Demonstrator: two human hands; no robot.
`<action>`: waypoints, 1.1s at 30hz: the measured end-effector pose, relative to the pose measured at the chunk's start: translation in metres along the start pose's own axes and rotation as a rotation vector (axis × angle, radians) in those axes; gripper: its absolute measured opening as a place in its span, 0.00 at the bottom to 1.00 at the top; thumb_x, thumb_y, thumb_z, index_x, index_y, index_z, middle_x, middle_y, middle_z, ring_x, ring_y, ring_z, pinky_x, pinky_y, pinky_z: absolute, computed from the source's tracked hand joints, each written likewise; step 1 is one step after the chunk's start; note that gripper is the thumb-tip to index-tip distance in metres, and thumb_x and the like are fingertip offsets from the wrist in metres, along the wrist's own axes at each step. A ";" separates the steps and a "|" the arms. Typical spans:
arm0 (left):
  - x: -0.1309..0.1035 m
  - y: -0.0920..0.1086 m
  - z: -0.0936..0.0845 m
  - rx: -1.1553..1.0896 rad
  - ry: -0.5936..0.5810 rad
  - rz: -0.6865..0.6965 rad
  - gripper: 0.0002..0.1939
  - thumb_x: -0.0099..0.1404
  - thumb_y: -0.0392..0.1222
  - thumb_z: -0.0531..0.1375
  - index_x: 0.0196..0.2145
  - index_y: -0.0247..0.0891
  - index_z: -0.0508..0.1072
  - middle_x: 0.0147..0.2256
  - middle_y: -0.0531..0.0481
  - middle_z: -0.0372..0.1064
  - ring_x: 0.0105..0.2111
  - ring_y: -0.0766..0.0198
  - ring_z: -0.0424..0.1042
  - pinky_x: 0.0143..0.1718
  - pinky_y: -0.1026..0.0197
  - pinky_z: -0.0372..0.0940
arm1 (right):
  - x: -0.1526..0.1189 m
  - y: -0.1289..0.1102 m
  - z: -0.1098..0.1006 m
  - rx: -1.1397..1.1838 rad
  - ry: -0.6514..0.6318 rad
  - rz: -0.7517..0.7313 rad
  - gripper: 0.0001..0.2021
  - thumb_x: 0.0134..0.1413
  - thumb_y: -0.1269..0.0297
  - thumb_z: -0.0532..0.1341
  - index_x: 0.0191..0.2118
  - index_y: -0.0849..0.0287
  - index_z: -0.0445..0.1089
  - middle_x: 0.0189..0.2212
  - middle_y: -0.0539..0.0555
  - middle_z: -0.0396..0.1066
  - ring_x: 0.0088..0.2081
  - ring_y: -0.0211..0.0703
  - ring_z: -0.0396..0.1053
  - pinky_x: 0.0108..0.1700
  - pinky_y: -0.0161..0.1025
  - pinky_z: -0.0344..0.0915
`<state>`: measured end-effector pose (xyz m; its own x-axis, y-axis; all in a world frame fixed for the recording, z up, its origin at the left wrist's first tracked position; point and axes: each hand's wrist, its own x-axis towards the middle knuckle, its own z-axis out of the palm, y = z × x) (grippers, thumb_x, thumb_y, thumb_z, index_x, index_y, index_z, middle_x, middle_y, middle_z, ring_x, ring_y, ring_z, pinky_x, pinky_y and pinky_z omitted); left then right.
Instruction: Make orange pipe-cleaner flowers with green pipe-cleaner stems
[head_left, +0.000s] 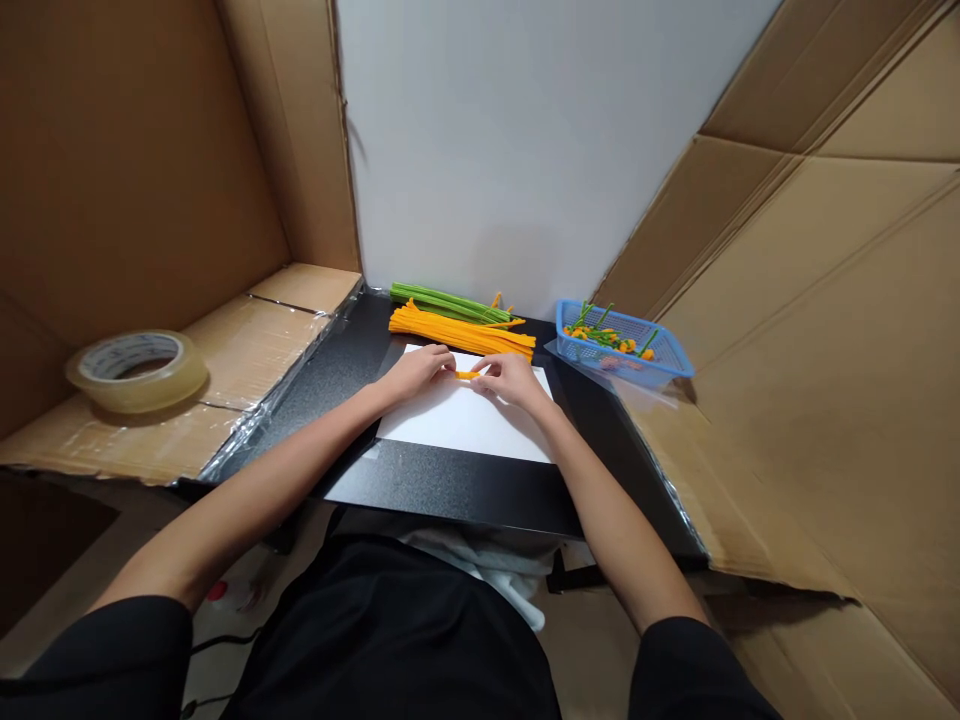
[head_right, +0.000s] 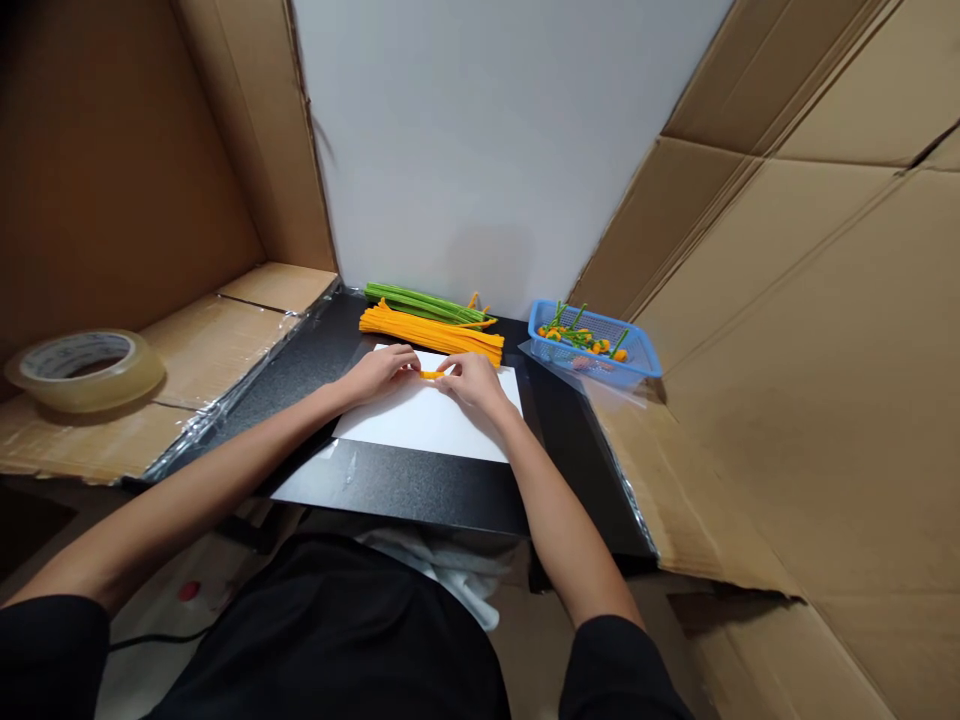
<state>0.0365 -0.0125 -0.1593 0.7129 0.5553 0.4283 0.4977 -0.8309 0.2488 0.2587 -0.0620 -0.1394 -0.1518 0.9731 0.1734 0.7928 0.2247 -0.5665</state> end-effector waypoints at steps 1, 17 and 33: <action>0.000 -0.001 0.001 0.007 0.002 -0.001 0.12 0.67 0.34 0.53 0.38 0.37 0.77 0.39 0.45 0.74 0.39 0.58 0.72 0.36 0.62 0.61 | 0.000 0.001 0.002 0.004 0.011 0.010 0.08 0.50 0.66 0.67 0.38 0.57 0.81 0.24 0.51 0.78 0.29 0.40 0.73 0.32 0.34 0.60; -0.003 0.006 0.010 0.147 0.012 -0.002 0.12 0.68 0.32 0.54 0.38 0.37 0.79 0.37 0.46 0.77 0.39 0.58 0.73 0.37 0.60 0.63 | 0.001 0.001 0.018 0.022 0.116 -0.004 0.01 0.45 0.72 0.70 0.27 0.61 0.81 0.26 0.54 0.79 0.30 0.41 0.73 0.35 0.35 0.62; -0.002 0.016 -0.001 0.313 -0.103 0.176 0.10 0.67 0.35 0.55 0.35 0.33 0.77 0.35 0.42 0.75 0.40 0.55 0.70 0.42 0.54 0.63 | 0.001 -0.001 0.025 -0.035 0.137 -0.003 0.03 0.48 0.73 0.67 0.27 0.63 0.80 0.27 0.55 0.79 0.30 0.41 0.73 0.34 0.34 0.60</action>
<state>0.0423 -0.0268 -0.1553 0.8391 0.4186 0.3476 0.4785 -0.8718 -0.1052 0.2426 -0.0599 -0.1589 -0.0738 0.9557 0.2850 0.8129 0.2232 -0.5379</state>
